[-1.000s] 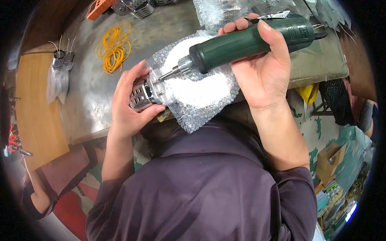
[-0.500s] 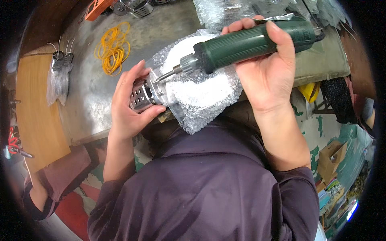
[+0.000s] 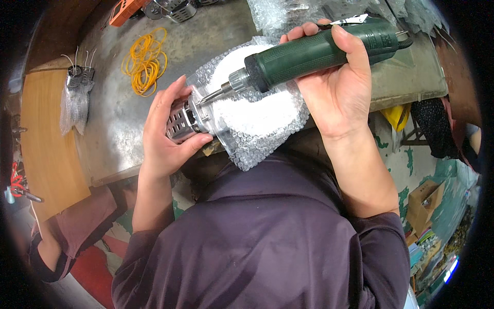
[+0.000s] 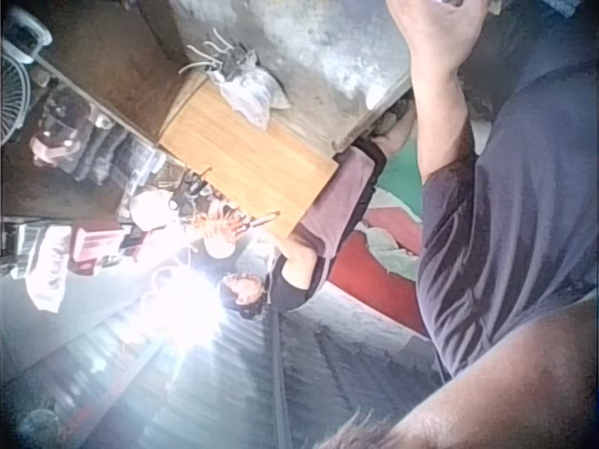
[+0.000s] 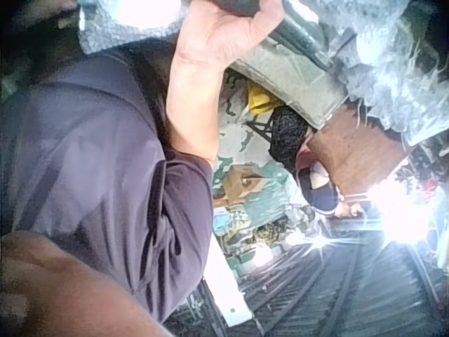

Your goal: Assembling small electrical/lighting components using an air screwdriver at a workstation.

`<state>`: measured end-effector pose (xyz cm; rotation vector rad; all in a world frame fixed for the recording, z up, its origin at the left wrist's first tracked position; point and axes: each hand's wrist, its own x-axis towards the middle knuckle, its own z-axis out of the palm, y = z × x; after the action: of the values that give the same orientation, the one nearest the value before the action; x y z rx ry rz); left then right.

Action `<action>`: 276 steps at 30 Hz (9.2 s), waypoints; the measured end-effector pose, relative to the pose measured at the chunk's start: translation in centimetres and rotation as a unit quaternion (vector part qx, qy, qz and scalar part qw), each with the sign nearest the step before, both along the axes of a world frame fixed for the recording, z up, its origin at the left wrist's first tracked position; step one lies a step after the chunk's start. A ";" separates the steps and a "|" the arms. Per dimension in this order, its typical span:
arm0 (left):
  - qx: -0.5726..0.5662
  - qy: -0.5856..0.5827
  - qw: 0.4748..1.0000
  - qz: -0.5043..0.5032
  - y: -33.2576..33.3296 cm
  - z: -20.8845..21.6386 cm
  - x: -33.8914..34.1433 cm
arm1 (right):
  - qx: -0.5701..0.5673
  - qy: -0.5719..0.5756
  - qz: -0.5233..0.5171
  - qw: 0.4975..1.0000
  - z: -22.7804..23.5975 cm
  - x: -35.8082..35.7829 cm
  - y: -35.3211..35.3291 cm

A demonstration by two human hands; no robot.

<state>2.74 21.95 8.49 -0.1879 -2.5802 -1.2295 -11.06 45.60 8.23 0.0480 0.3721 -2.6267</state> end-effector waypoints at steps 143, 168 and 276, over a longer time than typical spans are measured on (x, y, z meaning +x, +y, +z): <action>-0.301 0.178 0.935 -0.056 -0.1 6.2 -1.2 | -0.088 0.106 0.004 0.990 6.6 -1.3 2.2; -0.118 -0.015 0.993 -0.002 -0.8 0.2 2.4 | 0.024 -0.019 -0.012 0.999 0.5 1.8 -1.1; -0.346 0.331 0.876 -0.058 2.0 10.9 -2.3 | 0.488 0.675 0.055 0.551 8.9 2.3 -2.7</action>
<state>0.45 23.95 19.35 -0.7626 -2.2571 -0.1303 -8.79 42.86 17.09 -1.5755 2.1087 -1.3748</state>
